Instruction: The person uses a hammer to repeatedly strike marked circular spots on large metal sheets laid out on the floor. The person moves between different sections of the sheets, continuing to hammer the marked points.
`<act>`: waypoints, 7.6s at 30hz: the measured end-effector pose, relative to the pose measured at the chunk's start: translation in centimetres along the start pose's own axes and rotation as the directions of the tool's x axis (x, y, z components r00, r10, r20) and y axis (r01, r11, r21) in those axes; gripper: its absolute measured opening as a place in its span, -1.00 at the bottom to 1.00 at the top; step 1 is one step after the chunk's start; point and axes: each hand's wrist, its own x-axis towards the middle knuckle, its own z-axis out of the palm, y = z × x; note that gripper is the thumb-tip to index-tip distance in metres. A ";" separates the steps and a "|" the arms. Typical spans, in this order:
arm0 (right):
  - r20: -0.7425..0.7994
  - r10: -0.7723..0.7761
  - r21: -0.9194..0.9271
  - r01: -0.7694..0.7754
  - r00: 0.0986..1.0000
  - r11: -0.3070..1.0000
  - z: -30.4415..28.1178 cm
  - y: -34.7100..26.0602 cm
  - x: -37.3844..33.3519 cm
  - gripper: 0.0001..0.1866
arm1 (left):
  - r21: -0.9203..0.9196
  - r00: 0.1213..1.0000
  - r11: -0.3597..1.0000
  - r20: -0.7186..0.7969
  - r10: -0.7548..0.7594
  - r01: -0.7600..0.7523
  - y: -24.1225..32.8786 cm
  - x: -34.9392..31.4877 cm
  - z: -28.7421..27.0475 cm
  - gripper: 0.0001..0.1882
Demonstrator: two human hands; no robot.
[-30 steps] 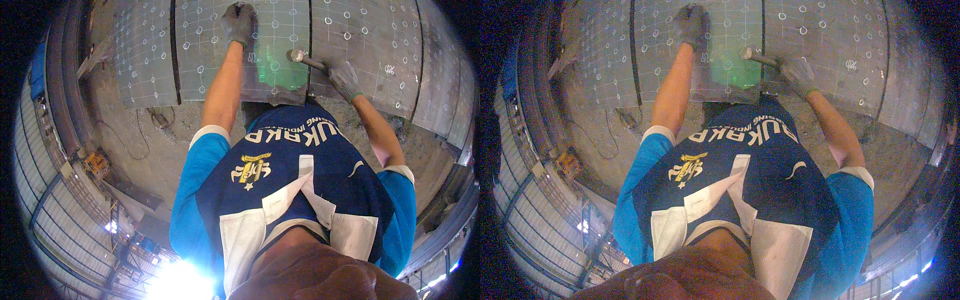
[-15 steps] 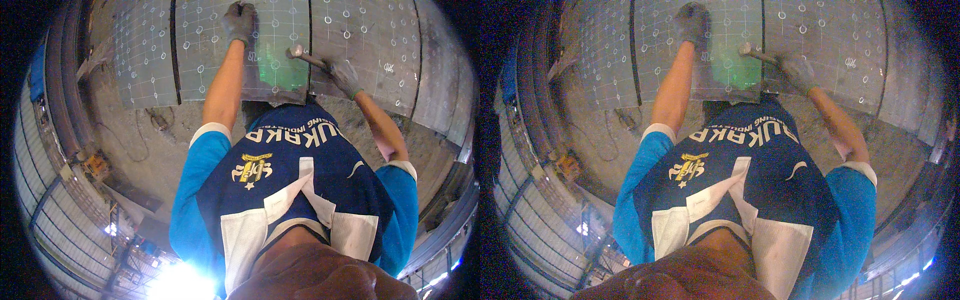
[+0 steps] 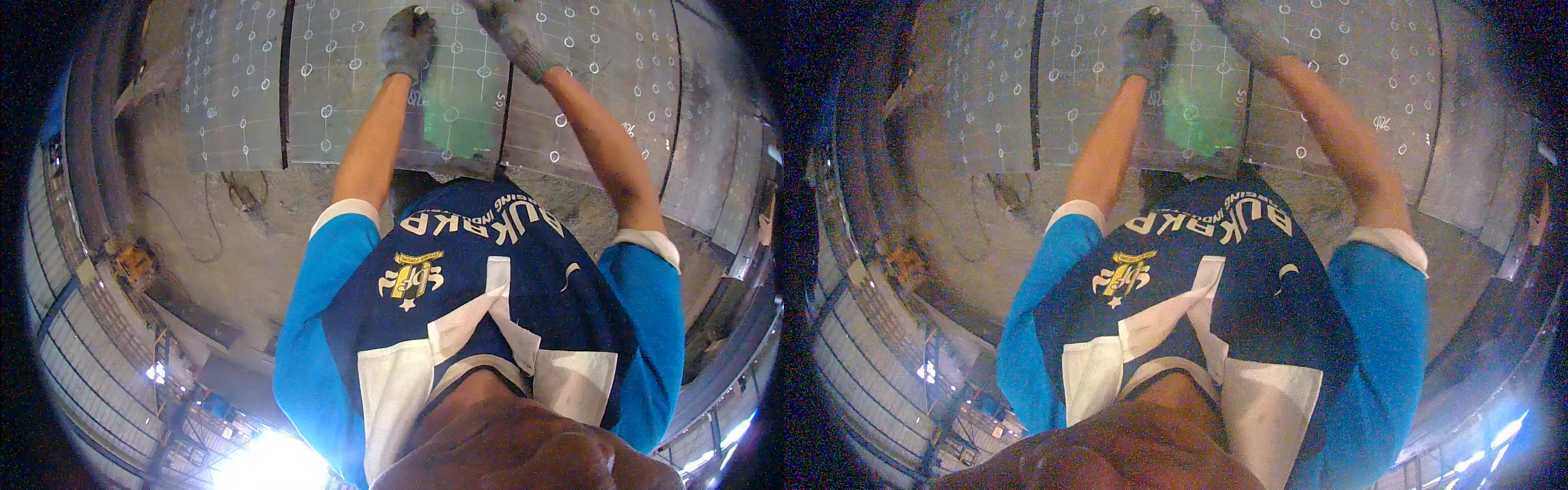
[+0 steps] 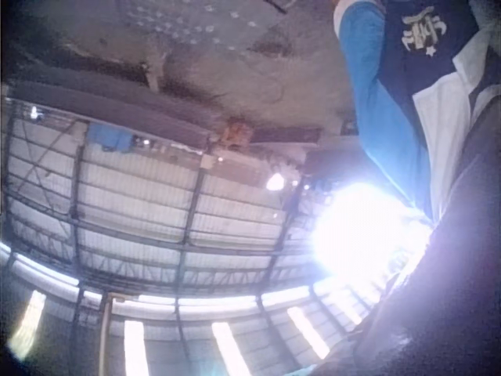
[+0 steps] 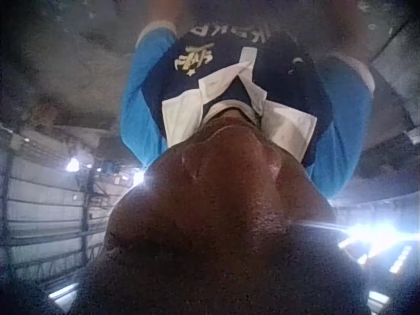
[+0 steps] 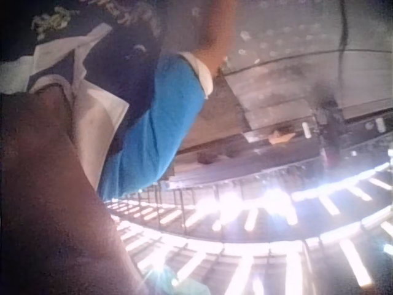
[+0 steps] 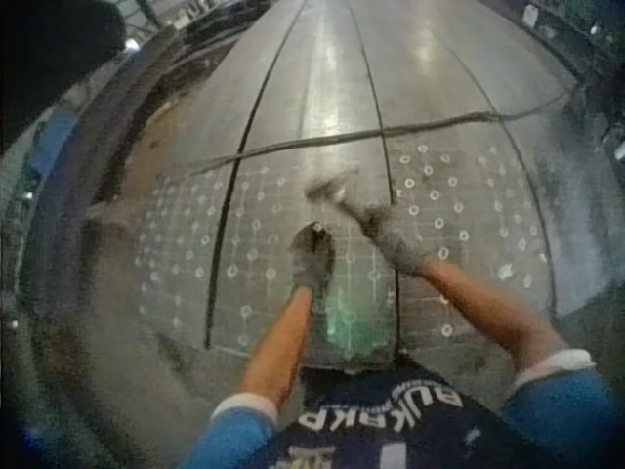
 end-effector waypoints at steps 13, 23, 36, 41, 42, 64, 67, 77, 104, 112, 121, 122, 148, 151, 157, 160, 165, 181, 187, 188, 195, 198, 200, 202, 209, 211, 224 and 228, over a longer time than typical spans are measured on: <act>0.238 0.276 -0.143 -0.247 0.931 0.958 -7.6 -2.7 -22.0 -0.61 | -0.652 0.965 0.754 -0.137 -0.222 0.081 -1.3 0.4 -2.4 -0.75; 0.392 0.428 -0.255 -0.350 0.814 0.901 -8.0 -5.8 -21.8 -0.58 | -0.681 0.882 0.561 0.383 -0.275 0.471 9.8 -0.6 0.2 -0.83; 0.119 0.188 -0.356 -0.135 0.975 0.925 -2.2 -1.5 -27.9 -0.62 | -0.434 0.922 0.840 0.344 -0.179 0.325 9.9 -1.0 1.7 -0.83; 0.122 0.207 -0.367 -0.150 0.971 0.918 -3.6 -3.4 -26.3 -0.61 | -0.423 0.912 0.834 0.354 -0.208 0.354 10.6 -1.3 1.0 -0.82; 0.127 0.232 -0.360 -0.173 0.965 0.917 -2.8 -2.6 -27.2 -0.59 | -0.420 0.923 0.846 0.335 -0.191 0.328 10.6 -1.2 1.2 -0.82; 0.288 0.300 -0.247 -0.232 0.910 0.941 -5.4 -2.1 -25.4 -0.52 | -0.178 0.977 0.982 0.213 -0.023 0.061 9.4 -2.4 1.3 -0.54; 0.326 0.424 0.077 -0.471 0.845 0.879 -8.4 -5.0 -22.7 -0.33 | -0.226 0.925 0.959 0.373 -0.077 0.171 10.7 -1.5 1.1 -0.70; 0.153 0.317 0.321 -0.350 0.936 0.880 -5.2 -1.8 -16.6 -0.80 | -0.231 0.952 0.969 0.304 -0.016 0.090 6.8 -1.6 4.4 -0.61; 0.343 0.269 -0.343 -0.147 0.900 0.928 -6.5 -3.4 -19.1 -0.67 | -0.650 0.956 0.702 0.159 -0.248 0.291 5.0 1.9 0.2 -0.80; 0.310 0.416 -0.252 -0.348 0.855 0.903 -6.6 -5.0 -18.0 -0.67 | -0.431 0.978 0.878 0.088 -0.191 0.210 6.5 3.0 0.1 -0.78; 0.275 0.290 -0.344 -0.188 0.917 0.920 -6.1 -4.0 -20.3 -0.61 | -0.531 0.951 0.788 0.188 -0.247 0.310 7.1 3.2 0.3 -0.79; 0.313 0.337 -0.348 -0.223 0.888 0.911 -5.9 -3.7 -20.4 -0.61 | -0.495 0.956 0.819 0.184 -0.227 0.290 7.3 3.2 0.1 -0.79; 0.279 0.311 -0.066 -0.305 0.908 0.950 -7.1 -4.2 -14.9 -0.76 | -0.193 0.975 0.965 0.165 -0.147 0.178 6.1 3.3 0.7 -0.57; 0.338 0.444 0.078 -0.495 0.830 0.866 -11.2 -9.1 -6.6 -0.76 | -0.099 0.992 0.991 0.091 -0.083 0.092 5.0 3.1 1.3 -0.55; -0.125 0.176 0.427 -0.107 0.976 0.898 -9.1 -3.8 2.5 -0.71 | -0.146 0.993 0.989 0.115 0.003 0.014 4.5 3.0 2.7 -0.51; -0.147 0.088 0.172 -0.062 0.985 0.983 -7.3 -3.9 1.5 -0.77 | -0.118 0.997 0.993 0.081 0.017 -0.007 3.8 2.9 2.4 -0.51; 0.259 0.300 0.163 -0.348 0.918 0.923 -8.8 -2.5 -3.2 -0.71 | -0.007 0.994 1.000 0.112 -0.012 0.013 4.1 5.2 3.1 -0.56; 0.153 0.082 -0.229 -0.046 0.985 0.972 -2.3 -2.5 -17.7 -0.69 | -0.665 0.927 0.672 0.089 -0.363 0.327 -1.9 9.3 1.8 -0.73; 0.296 0.241 -0.142 -0.207 0.925 0.968 -5.5 -6.3 -14.1 -0.71 | -0.523 0.949 0.814 -0.033 -0.315 0.252 -5.8 9.8 3.4 -0.59; 0.298 0.258 -0.123 -0.232 0.919 0.965 -5.7 -6.5 -13.9 -0.71 | -0.499 0.950 0.829 -0.032 -0.310 0.253 -5.6 9.8 3.5 -0.59; 0.194 0.169 -0.198 -0.130 0.966 0.972 -2.6 -3.2 -17.1 -0.68 | -0.377 0.957 0.883 0.039 -0.287 0.281 -2.7 9.7 1.7 -0.57; 0.203 0.161 -0.215 -0.116 0.966 0.970 -2.9 -3.5 -17.0 -0.69 | -0.341 0.958 0.897 0.052 -0.282 0.282 -2.4 9.6 1.2 -0.56; 0.159 0.125 -0.258 -0.081 0.979 0.963 -1.6 -2.0 -18.6 -0.70 | -0.325 0.960 0.904 0.063 -0.272 0.277 -1.8 9.7 1.1 -0.56; 0.146 0.090 -0.272 -0.048 0.985 0.961 -1.4 -1.9 -18.6 -0.71 | -0.306 0.961 0.911 0.071 -0.269 0.277 -1.6 9.7 0.9 -0.55; 0.250 0.227 -0.172 -0.188 0.941 0.967 -3.8 -4.1 -16.2 -0.70 | -0.293 0.966 0.920 0.066 -0.251 0.259 -1.0 9.4 0.4 -0.54; 0.247 0.223 -0.172 -0.184 0.943 0.968 -3.7 -4.1 -16.1 -0.68 | -0.289 0.968 0.924 0.065 -0.243 0.252 -0.9 9.4 0.3 -0.53; 0.396 0.150 -0.117 -0.112 0.906 0.987 -6.1 -4.7 -12.1 -0.66 | -0.271 0.977 0.939 0.042 -0.208 0.211 0.6 8.8 0.2 -0.51; 0.373 0.339 -0.046 -0.347 0.864 0.937 -9.0 -8.3 -2.5 -0.55 | -0.164 0.990 0.976 0.024 -0.139 0.141 1.7 8.2 -0.5 -0.50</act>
